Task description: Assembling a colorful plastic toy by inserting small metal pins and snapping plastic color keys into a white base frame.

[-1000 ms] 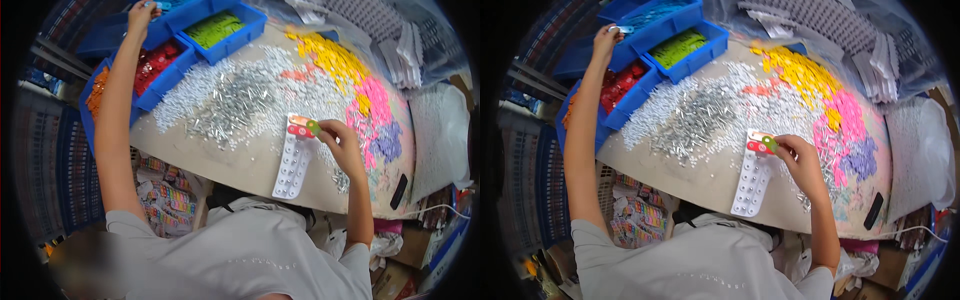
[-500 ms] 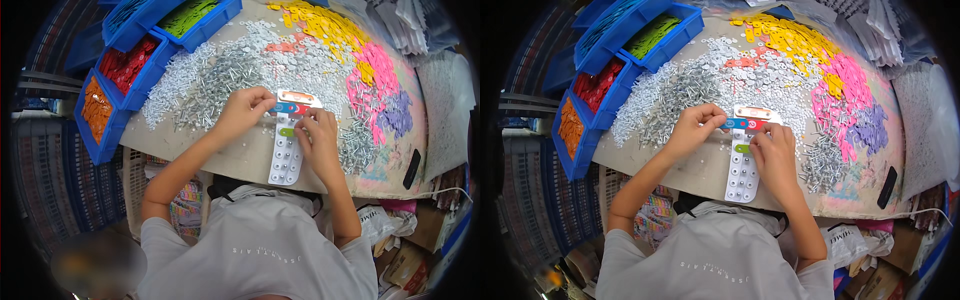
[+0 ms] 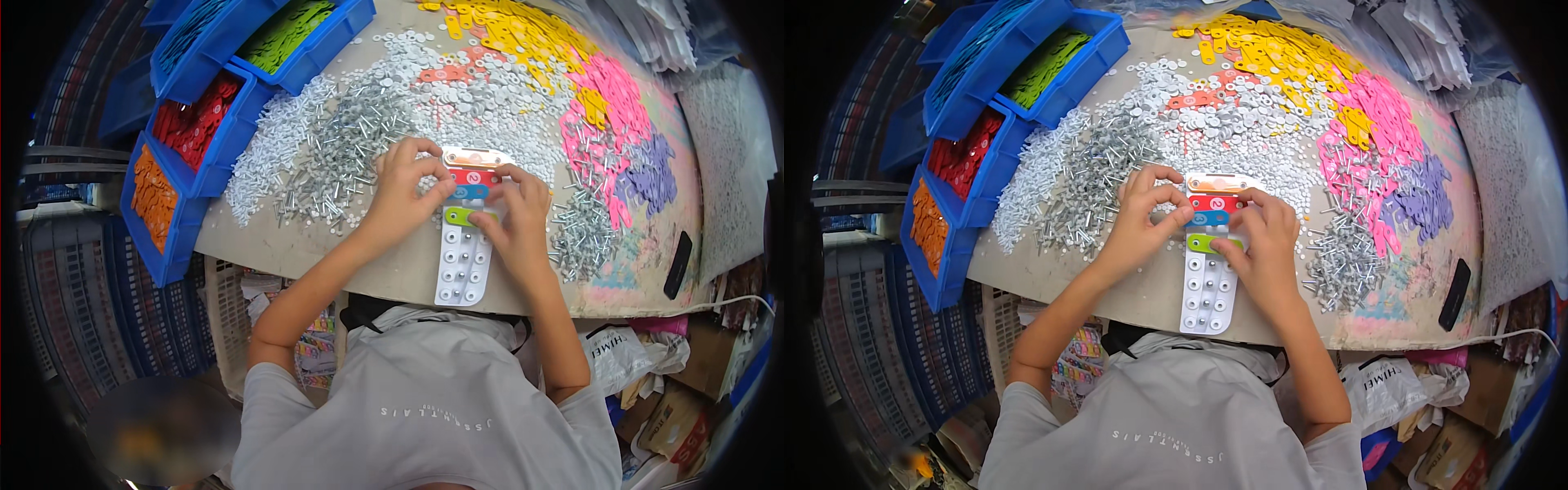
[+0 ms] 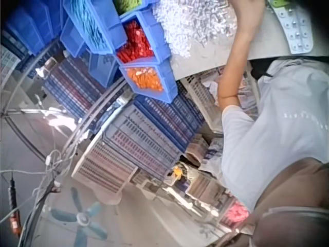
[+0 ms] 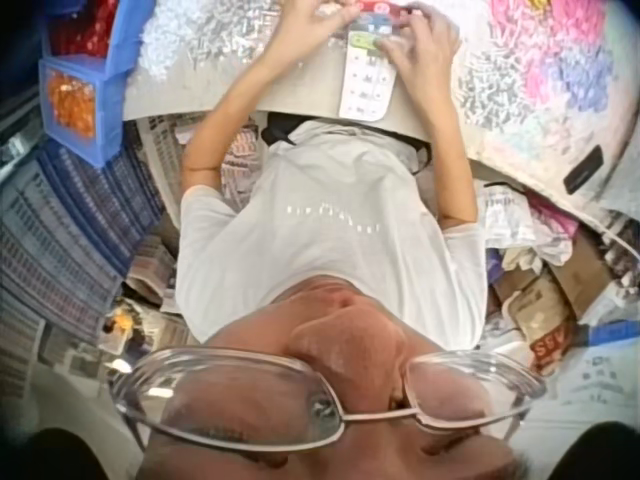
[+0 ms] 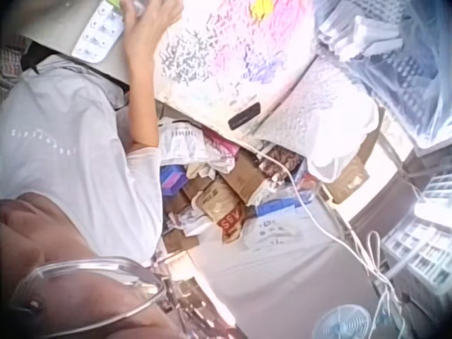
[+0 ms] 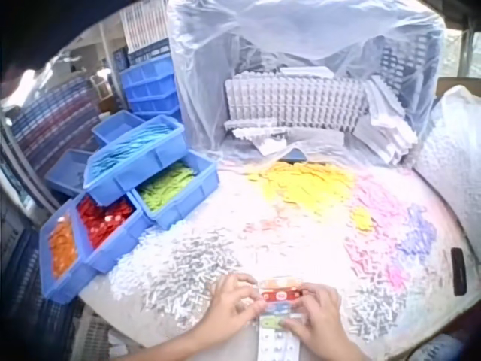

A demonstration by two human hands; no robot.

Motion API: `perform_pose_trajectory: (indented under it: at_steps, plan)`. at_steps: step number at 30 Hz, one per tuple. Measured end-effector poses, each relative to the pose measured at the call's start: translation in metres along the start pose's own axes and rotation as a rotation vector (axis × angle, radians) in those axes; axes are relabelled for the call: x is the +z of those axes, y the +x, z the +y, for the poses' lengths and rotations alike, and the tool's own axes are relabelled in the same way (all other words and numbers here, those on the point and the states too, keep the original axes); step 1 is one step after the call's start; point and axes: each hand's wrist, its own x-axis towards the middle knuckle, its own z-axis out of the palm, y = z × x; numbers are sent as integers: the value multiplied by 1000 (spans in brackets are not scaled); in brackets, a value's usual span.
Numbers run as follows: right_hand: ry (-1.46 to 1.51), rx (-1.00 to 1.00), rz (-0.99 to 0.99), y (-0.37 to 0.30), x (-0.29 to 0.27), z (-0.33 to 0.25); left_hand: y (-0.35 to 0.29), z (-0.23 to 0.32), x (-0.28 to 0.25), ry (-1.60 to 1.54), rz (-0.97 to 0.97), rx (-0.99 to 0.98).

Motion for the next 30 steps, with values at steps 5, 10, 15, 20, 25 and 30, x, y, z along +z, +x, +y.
perform_pose_trajectory:
  at_steps: [5,10,15,20,25,30]
  plan:
    - [27,104,-18,5,-5,5,1,3,0,17,52,-28]
    - [-3,99,-9,5,-3,2,2,1,2,12,11,-11]
    - [23,77,8,1,-1,2,4,2,12,9,-50,-18]
    - [14,61,-30,-5,3,8,5,-3,-2,3,45,-41]
    - [-10,151,60,-7,2,5,3,-2,8,31,-13,-35]
    - [-18,164,75,-10,7,4,-3,1,28,59,52,12]
